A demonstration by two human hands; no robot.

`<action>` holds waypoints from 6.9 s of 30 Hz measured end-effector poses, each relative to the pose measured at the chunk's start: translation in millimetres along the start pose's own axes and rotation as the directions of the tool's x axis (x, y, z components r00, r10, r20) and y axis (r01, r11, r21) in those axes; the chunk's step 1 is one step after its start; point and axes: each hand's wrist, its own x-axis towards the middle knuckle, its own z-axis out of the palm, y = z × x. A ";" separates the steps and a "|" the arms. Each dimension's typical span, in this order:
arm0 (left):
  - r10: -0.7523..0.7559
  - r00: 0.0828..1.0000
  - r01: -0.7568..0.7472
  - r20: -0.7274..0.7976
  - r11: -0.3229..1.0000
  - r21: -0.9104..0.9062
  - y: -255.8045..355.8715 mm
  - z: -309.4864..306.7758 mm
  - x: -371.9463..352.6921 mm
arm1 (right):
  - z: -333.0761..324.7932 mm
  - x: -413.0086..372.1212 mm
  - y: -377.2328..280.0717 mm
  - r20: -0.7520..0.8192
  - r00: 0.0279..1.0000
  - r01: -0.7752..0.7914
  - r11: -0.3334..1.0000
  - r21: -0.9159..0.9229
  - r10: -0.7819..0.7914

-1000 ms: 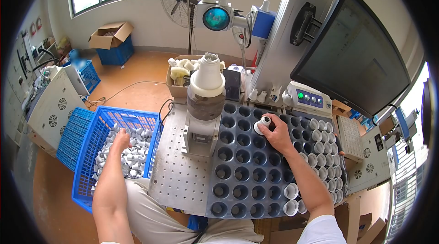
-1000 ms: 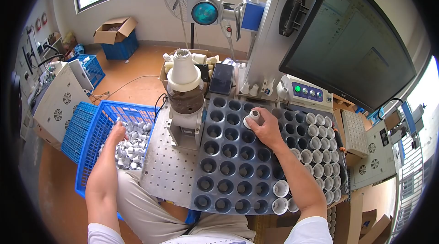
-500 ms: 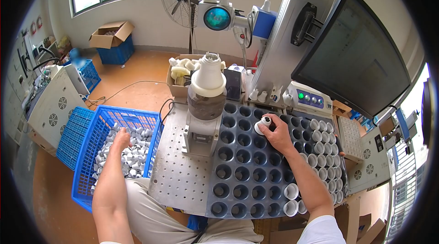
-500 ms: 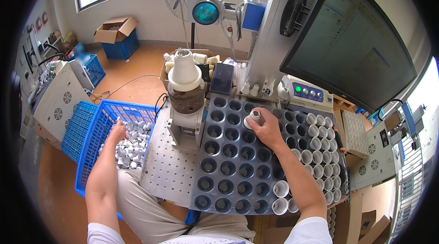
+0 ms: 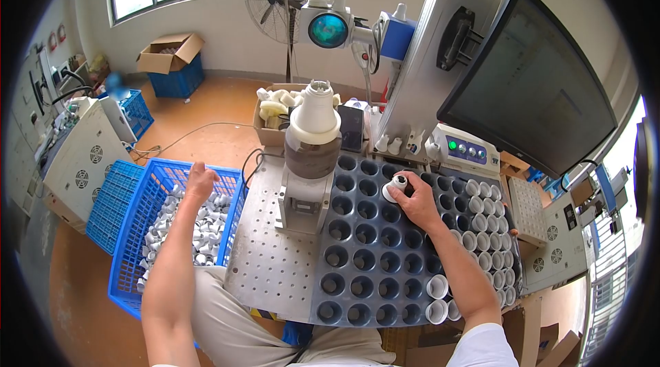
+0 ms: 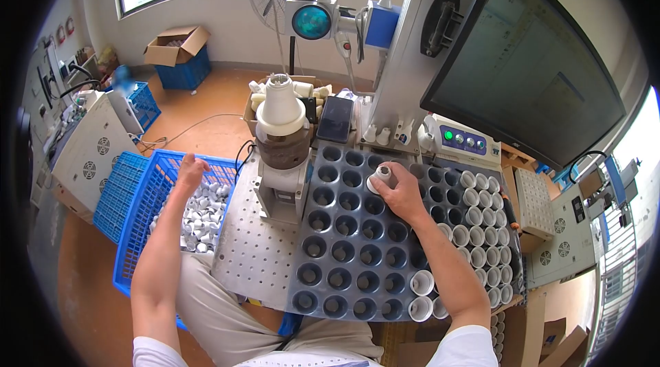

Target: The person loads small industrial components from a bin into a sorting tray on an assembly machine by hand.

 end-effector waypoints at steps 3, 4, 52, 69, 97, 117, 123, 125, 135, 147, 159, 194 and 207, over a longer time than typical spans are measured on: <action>0.167 0.980 -0.185 -0.107 0.966 -0.180 64.1 -8.6 19.2 | -1.2 1.4 7.5 0.030 0.997 -0.079 0.995 0.066 0.077; 0.182 0.974 -0.220 -0.134 0.897 -0.383 89.9 -14.7 25.1 | -3.1 2.3 9.2 0.045 0.994 -0.102 0.991 0.092 0.098; -0.299 0.943 0.250 0.148 0.927 0.282 -40.5 -23.0 -26.6 | -77.4 -10.3 -109.1 0.135 0.987 -0.066 0.989 -0.136 0.085; -0.159 0.940 0.085 0.301 0.966 0.244 -72.3 -9.3 -19.5 | -129.2 -73.0 -48.8 0.347 0.843 -0.067 0.720 -0.691 0.411; -0.363 0.847 0.261 0.388 0.920 0.291 17.6 -34.3 -43.6 | 8.3 -3.6 12.7 -0.060 0.998 0.018 0.994 0.111 -0.012; -0.295 0.871 0.226 0.392 0.951 0.212 12.7 -26.8 -36.6 | 4.2 -4.4 2.8 -0.035 0.999 0.013 0.997 0.075 -0.011; -0.049 0.982 0.101 0.183 0.953 -0.286 32.7 -16.6 -8.9 | 1.8 -5.1 -3.3 -0.014 1.000 -0.015 0.997 0.069 0.016; 0.066 0.995 -0.014 0.079 0.850 -0.526 56.9 -16.7 5.2 | 1.2 -5.1 -2.9 -0.008 1.000 -0.015 0.997 0.073 0.016; 0.282 0.943 -0.308 -0.177 0.537 -0.785 257.1 -93.4 36.8 | -13.0 3.2 -9.5 -0.025 0.999 -0.020 0.996 0.085 0.022; 0.169 0.981 -0.188 -0.094 0.721 -0.667 360.7 -91.3 36.3 | -34.9 85.7 -129.7 -0.325 0.928 0.325 0.815 0.479 -0.180; 0.007 0.893 -0.241 -0.450 0.852 -0.465 217.9 -162.0 22.1 | 62.1 85.9 -174.8 -0.146 0.942 0.327 0.741 0.586 -0.301; -0.215 0.949 0.129 0.230 0.931 0.342 -80.9 -0.7 -5.1 | -106.7 -147.1 -91.4 0.468 0.876 0.190 0.809 -0.556 0.116; -0.042 0.977 -0.004 0.209 0.977 0.213 -88.5 11.4 -10.7 | -120.7 -118.8 -63.0 0.335 0.833 0.024 0.576 -0.817 0.440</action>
